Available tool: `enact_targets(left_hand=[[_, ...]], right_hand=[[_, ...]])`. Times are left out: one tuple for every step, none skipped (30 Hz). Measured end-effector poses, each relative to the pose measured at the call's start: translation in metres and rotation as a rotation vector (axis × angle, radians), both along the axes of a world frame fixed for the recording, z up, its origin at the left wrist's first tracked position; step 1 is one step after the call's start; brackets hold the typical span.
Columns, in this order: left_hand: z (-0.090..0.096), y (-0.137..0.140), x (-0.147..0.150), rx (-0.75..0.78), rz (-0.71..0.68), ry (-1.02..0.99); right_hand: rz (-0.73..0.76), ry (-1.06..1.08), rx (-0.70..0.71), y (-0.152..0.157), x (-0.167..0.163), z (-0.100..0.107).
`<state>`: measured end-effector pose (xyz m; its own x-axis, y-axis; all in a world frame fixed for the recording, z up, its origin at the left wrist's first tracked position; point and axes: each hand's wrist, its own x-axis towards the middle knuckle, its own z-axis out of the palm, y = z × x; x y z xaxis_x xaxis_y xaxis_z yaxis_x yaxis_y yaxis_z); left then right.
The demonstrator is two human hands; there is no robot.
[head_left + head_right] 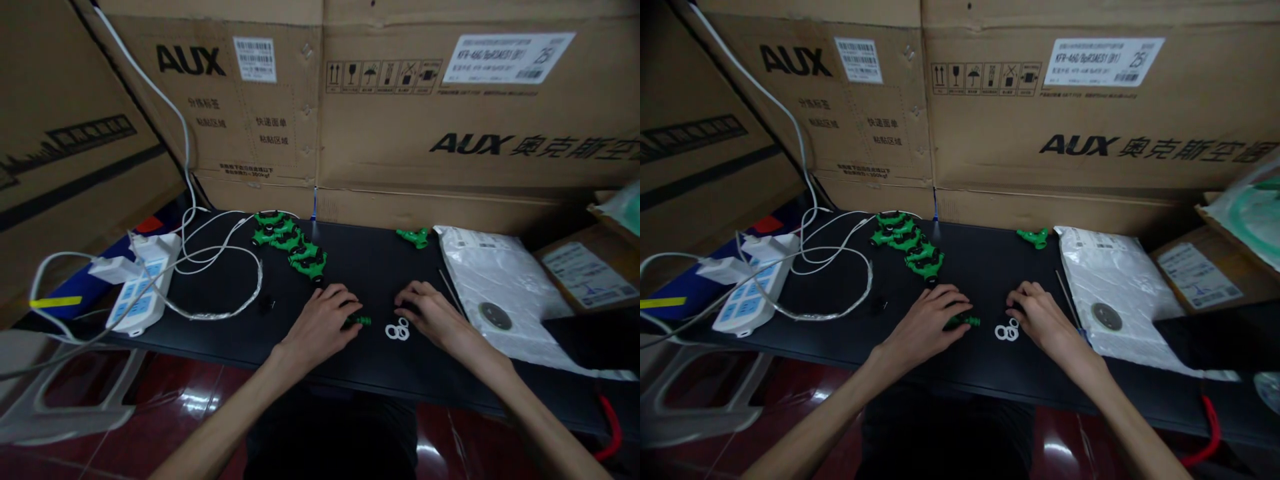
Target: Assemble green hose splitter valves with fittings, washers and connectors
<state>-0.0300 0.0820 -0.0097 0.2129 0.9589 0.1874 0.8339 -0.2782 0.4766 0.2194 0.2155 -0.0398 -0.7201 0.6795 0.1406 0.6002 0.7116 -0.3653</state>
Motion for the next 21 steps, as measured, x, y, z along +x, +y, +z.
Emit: enact_targets(left_hand=[[0.0,0.002,-0.001,-0.012,-0.042,0.009],[0.0,0.004,-0.001,-0.02,-0.078,0.02],[-0.001,0.006,-0.001,-0.025,-0.1,0.03],[-0.001,0.007,-0.002,-0.026,-0.107,0.038],[0.0,0.009,-0.002,-0.031,-0.101,0.044],[0.0,0.009,-0.002,-0.038,-0.085,0.046],[0.001,0.01,-0.002,-0.046,-0.066,0.043],[0.002,0.01,-0.002,-0.055,-0.048,0.035],[0.003,0.01,-0.002,-0.064,-0.028,0.022],[0.004,0.009,-0.003,-0.069,-0.005,0.0],[0.004,0.009,-0.003,-0.069,0.018,-0.03],[0.004,0.008,-0.004,-0.065,0.037,-0.065],[0.004,0.008,-0.004,-0.063,0.051,-0.103],[0.003,0.008,-0.004,-0.06,0.061,-0.142],[0.002,0.007,-0.005,-0.06,0.068,-0.182],[0.0,0.007,-0.005,-0.062,0.075,-0.222],[-0.001,0.006,-0.004,-0.067,0.086,-0.264],[-0.003,0.006,-0.004,-0.071,0.101,-0.307],[-0.004,0.005,-0.003,-0.074,0.117,-0.353],[-0.005,0.004,-0.003,-0.076,0.133,-0.398],[-0.006,0.003,-0.002,-0.077,0.145,-0.44]], right_hand=[[-0.003,0.018,-0.016,-0.001,-0.001,0.0],[-0.005,0.039,-0.034,-0.001,-0.003,0.001],[-0.006,0.064,-0.055,-0.002,-0.004,0.003],[-0.009,0.091,-0.077,-0.003,-0.006,0.006],[-0.014,0.123,-0.099,-0.005,-0.007,0.009],[-0.024,0.157,-0.124,-0.006,-0.008,0.013],[-0.04,0.195,-0.151,-0.008,-0.01,0.017],[-0.063,0.235,-0.181,-0.009,-0.011,0.02],[-0.092,0.276,-0.216,-0.012,-0.013,0.024],[-0.124,0.322,-0.256,-0.014,-0.014,0.027],[-0.158,0.37,-0.301,-0.018,-0.016,0.03],[-0.192,0.42,-0.351,-0.021,-0.019,0.032],[-0.224,0.472,-0.404,-0.026,-0.022,0.033],[-0.252,0.525,-0.459,-0.03,-0.025,0.033],[-0.274,0.579,-0.514,-0.035,-0.029,0.033],[-0.292,0.629,-0.57,-0.04,-0.034,0.032],[-0.305,0.677,-0.625,-0.045,-0.04,0.03],[-0.315,0.724,-0.676,-0.049,-0.045,0.028],[-0.323,0.768,-0.723,-0.054,-0.051,0.026],[-0.331,0.807,-0.767,-0.057,-0.056,0.025],[-0.338,0.841,-0.806,-0.06,-0.061,0.023]])
